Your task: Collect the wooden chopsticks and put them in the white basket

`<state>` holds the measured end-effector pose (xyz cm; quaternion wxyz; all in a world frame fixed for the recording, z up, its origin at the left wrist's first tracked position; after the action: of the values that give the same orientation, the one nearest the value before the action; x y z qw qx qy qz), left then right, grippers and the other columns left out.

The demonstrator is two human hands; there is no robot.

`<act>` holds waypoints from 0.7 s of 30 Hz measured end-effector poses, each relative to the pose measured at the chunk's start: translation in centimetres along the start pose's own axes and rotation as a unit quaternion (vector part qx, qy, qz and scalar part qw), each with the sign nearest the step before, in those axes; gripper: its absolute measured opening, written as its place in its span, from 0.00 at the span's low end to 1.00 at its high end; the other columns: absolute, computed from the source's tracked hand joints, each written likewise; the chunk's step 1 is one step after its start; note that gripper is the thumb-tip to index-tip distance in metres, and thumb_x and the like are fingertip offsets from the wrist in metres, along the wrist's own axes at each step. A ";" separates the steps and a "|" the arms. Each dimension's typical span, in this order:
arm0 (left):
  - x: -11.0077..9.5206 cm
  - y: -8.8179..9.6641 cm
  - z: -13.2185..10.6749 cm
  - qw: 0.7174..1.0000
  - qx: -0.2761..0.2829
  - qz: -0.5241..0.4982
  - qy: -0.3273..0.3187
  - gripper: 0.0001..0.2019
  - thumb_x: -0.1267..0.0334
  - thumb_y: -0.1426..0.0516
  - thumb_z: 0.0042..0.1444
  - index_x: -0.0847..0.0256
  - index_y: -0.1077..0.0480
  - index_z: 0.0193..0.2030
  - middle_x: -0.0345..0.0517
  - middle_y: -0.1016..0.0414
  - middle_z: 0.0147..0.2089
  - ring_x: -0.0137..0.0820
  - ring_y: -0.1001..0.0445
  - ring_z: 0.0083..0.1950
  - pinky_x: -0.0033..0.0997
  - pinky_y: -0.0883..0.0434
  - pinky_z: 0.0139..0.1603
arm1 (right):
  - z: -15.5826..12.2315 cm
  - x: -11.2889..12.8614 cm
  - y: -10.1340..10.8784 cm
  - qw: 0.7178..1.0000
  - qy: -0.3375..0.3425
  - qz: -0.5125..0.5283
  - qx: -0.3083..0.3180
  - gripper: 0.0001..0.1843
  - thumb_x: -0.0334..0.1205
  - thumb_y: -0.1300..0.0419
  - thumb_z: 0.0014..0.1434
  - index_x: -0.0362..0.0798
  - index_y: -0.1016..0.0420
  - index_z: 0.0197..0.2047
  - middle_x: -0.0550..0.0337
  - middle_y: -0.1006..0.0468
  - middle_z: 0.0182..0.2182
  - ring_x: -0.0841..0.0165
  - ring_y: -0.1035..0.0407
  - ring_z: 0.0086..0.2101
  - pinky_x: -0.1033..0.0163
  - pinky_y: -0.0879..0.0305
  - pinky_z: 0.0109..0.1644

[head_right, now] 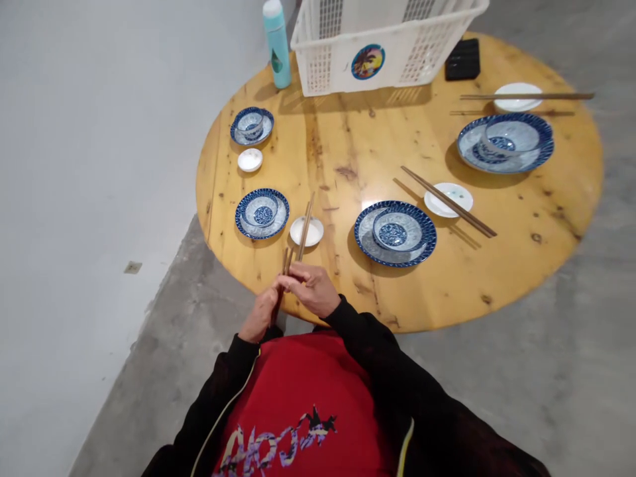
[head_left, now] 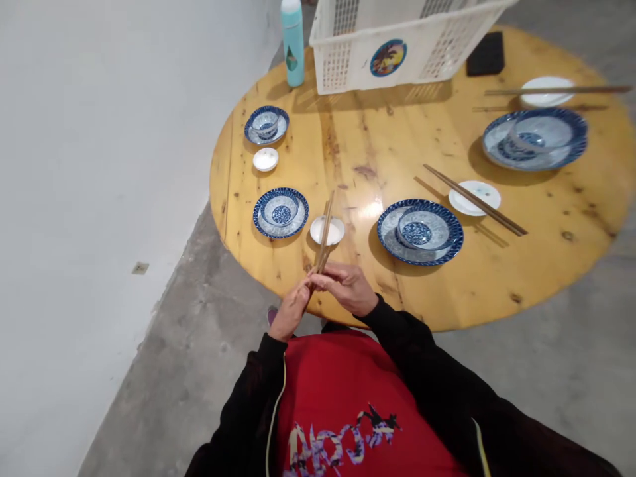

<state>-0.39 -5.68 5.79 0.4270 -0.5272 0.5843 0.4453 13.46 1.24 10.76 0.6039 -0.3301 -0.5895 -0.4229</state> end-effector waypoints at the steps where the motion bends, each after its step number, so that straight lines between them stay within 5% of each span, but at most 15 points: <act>1: 0.0 1.5 0.1 0.999 -0.045 -0.006 -0.018 0.31 0.36 0.50 0.63 0.62 0.24 0.52 0.54 0.22 0.53 0.40 0.26 0.55 0.38 0.32 0.57 | 0.4 0.5 0.1 0.999 0.012 -0.014 -0.038 0.16 0.49 0.41 0.63 0.48 0.23 0.29 0.60 0.26 0.23 0.68 0.30 0.26 0.63 0.32 0.30; 3: 0.5 4.8 -0.2 0.992 -0.123 -0.028 -0.026 0.31 0.36 0.51 0.64 0.61 0.26 0.56 0.56 0.26 0.60 0.42 0.29 0.61 0.40 0.34 0.60 | 1.3 1.3 0.2 0.990 0.035 -0.045 -0.129 0.15 0.49 0.41 0.64 0.48 0.22 0.33 0.60 0.24 0.25 0.68 0.29 0.26 0.62 0.30 0.31; 7: 3.3 11.8 -2.5 0.975 -0.206 -0.078 0.032 0.31 0.37 0.51 0.63 0.63 0.26 0.54 0.59 0.23 0.56 0.40 0.23 0.54 0.37 0.31 0.52 | 2.9 1.6 -1.3 0.960 0.078 -0.139 -0.232 0.14 0.50 0.40 0.63 0.50 0.22 0.34 0.61 0.23 0.28 0.68 0.27 0.27 0.62 0.28 0.33; 14: 10.3 22.9 -9.3 0.938 -0.297 -0.115 0.135 0.35 0.32 0.45 0.53 0.66 0.25 0.49 0.60 0.20 0.49 0.39 0.20 0.47 0.33 0.30 0.43 | 4.5 0.1 -7.9 0.929 0.087 -0.274 -0.232 0.15 0.48 0.43 0.65 0.49 0.25 0.30 0.56 0.24 0.27 0.65 0.28 0.30 0.60 0.30 0.35; 21: 13.5 30.6 -12.0 0.925 -0.321 -0.125 0.160 0.37 0.30 0.43 0.48 0.64 0.25 0.48 0.58 0.19 0.46 0.40 0.21 0.47 0.35 0.29 0.43 | 5.9 0.6 -9.6 0.886 0.087 -0.360 -0.279 0.20 0.48 0.44 0.64 0.51 0.34 0.22 0.60 0.29 0.21 0.68 0.32 0.24 0.63 0.36 0.30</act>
<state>-32.28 -19.06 -2.32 0.1875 -0.7690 0.4000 0.4621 2.21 2.41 10.92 0.3423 -0.2123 -0.4707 -0.7850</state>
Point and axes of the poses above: each hand's wrist, its own z-axis towards the middle knuckle, its own y-axis out of the back of the hand, x = y × z, the point moved 5 cm from there along z, towards the middle knuckle
